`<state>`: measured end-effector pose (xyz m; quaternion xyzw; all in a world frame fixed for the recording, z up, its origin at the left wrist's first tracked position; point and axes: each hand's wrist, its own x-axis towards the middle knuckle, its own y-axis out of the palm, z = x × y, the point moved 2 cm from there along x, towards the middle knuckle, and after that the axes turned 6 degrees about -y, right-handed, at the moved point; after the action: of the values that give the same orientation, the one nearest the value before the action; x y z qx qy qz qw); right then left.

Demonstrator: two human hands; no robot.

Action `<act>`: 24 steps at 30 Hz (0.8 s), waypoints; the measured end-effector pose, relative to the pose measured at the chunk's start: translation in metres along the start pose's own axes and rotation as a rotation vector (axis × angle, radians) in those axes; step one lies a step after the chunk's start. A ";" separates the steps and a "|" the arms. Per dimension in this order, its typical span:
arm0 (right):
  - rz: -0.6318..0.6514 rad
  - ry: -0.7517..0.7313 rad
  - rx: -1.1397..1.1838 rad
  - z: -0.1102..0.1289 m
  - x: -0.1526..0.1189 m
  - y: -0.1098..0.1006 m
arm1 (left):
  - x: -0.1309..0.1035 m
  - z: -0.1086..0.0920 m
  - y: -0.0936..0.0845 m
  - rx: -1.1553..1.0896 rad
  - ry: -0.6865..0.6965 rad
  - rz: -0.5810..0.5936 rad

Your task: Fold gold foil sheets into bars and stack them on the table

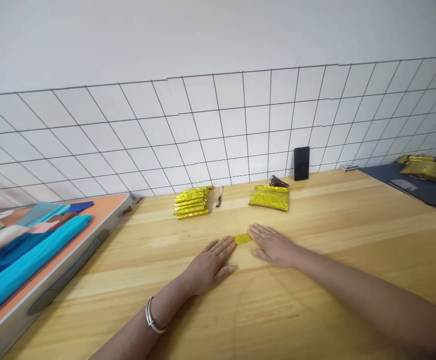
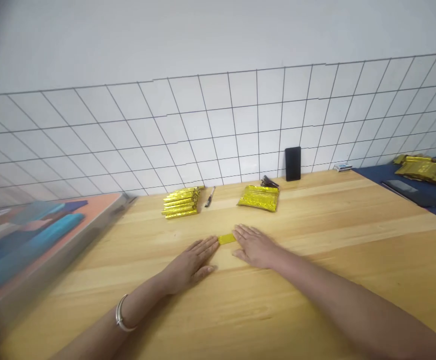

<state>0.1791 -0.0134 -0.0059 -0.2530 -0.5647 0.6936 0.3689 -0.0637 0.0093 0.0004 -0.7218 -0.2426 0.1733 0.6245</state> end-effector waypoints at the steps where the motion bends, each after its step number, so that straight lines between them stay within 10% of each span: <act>1: -0.008 0.012 -0.003 -0.001 -0.004 -0.001 | 0.000 0.000 0.000 0.006 -0.005 -0.005; 9: -0.062 0.040 -0.037 -0.003 -0.015 0.000 | -0.002 0.001 -0.011 0.046 -0.041 -0.083; 18: -0.104 0.044 -0.072 -0.008 -0.010 0.007 | 0.071 -0.038 0.011 -0.044 0.016 -0.100; 24: -0.107 0.030 -0.072 -0.010 -0.012 0.007 | 0.045 -0.025 0.008 -0.017 0.046 -0.044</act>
<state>0.1920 -0.0179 -0.0162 -0.2460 -0.5963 0.6483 0.4045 -0.0116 0.0135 -0.0014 -0.7252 -0.2455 0.1408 0.6276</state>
